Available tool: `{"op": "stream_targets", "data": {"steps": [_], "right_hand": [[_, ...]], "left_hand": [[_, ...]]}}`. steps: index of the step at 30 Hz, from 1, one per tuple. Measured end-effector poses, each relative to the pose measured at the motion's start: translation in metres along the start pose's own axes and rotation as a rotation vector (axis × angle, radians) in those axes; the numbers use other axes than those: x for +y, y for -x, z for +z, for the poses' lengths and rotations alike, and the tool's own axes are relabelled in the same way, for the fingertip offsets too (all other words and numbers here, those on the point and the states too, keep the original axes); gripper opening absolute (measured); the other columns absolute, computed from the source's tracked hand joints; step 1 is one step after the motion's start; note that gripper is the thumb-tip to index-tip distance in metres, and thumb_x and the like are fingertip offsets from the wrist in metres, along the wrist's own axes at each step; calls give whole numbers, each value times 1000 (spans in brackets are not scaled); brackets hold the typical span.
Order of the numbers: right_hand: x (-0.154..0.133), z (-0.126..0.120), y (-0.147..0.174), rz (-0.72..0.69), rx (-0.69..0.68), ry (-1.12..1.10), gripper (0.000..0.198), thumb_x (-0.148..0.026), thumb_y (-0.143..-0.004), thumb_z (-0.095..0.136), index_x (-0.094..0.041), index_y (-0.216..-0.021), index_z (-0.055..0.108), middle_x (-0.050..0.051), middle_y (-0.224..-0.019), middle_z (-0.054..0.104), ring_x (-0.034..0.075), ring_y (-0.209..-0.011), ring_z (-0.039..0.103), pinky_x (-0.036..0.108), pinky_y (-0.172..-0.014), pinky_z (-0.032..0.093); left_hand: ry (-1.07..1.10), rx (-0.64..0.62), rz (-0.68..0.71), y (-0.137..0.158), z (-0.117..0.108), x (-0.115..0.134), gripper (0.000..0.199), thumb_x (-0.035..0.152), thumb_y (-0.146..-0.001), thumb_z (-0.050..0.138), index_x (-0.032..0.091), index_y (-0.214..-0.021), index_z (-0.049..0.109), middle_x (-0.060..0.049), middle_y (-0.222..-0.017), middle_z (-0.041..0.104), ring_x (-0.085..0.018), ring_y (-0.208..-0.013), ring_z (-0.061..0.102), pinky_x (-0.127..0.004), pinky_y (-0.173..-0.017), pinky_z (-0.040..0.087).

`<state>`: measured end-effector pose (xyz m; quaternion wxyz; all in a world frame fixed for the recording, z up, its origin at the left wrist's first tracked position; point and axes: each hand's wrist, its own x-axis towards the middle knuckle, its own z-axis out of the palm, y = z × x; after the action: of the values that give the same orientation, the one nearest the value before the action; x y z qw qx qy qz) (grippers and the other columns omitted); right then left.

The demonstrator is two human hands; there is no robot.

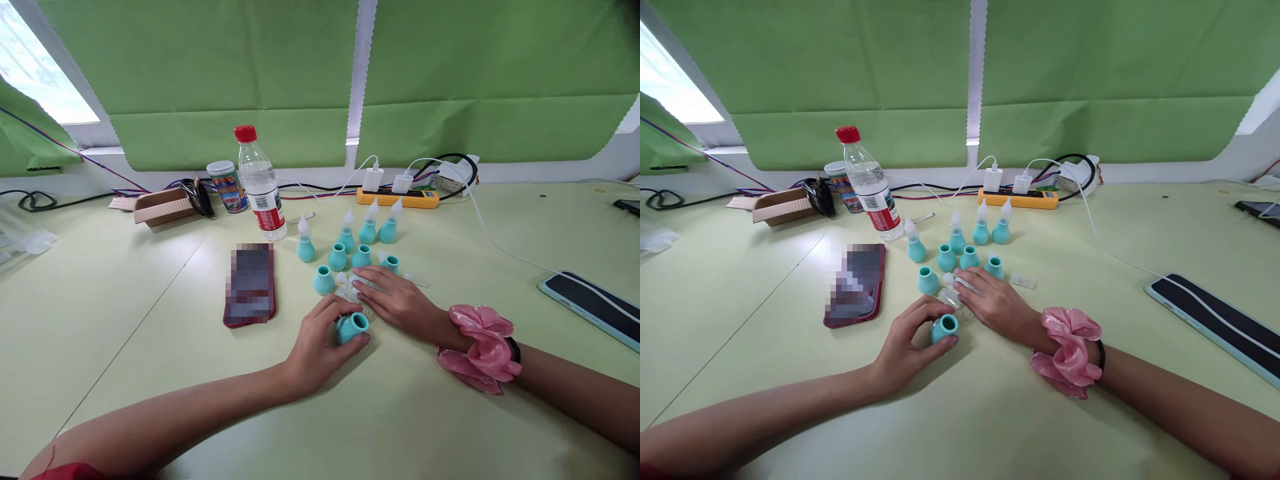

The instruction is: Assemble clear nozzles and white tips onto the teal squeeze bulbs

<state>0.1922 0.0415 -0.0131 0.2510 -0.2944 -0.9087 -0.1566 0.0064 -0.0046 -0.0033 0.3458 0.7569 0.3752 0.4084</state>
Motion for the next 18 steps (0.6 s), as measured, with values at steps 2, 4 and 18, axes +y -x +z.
{"op": "stream_targets", "data": {"steps": [2,4,18], "right_hand": [[-2,-1,-3,-94,-74,-24,29,-16,-87,35,-7,-110,52,15,-116,53,26,-118,38,42,-91,42],[-4,-3,-5,-127,-170,-46,34,-18,-88,34,-7,-117,47,15,-121,49,28,-124,28,47,-94,39],[-8,0,0,-73,-166,-314,47,-14,-85,36,-9,-130,24,15,-131,39,18,-127,25,41,-103,29]], "left_hand": [[58,38,-2,0,0,-1,19,22,-73,59,17,-90,55,-5,-87,54,-15,-81,53,-29,-75,46],[113,71,-2,0,1,-1,17,22,-74,59,17,-90,55,-4,-88,54,-15,-84,53,-30,-77,45],[323,112,-209,-1,2,-4,18,28,-77,56,18,-90,50,-2,-85,50,-13,-81,48,-26,-74,44]]}}
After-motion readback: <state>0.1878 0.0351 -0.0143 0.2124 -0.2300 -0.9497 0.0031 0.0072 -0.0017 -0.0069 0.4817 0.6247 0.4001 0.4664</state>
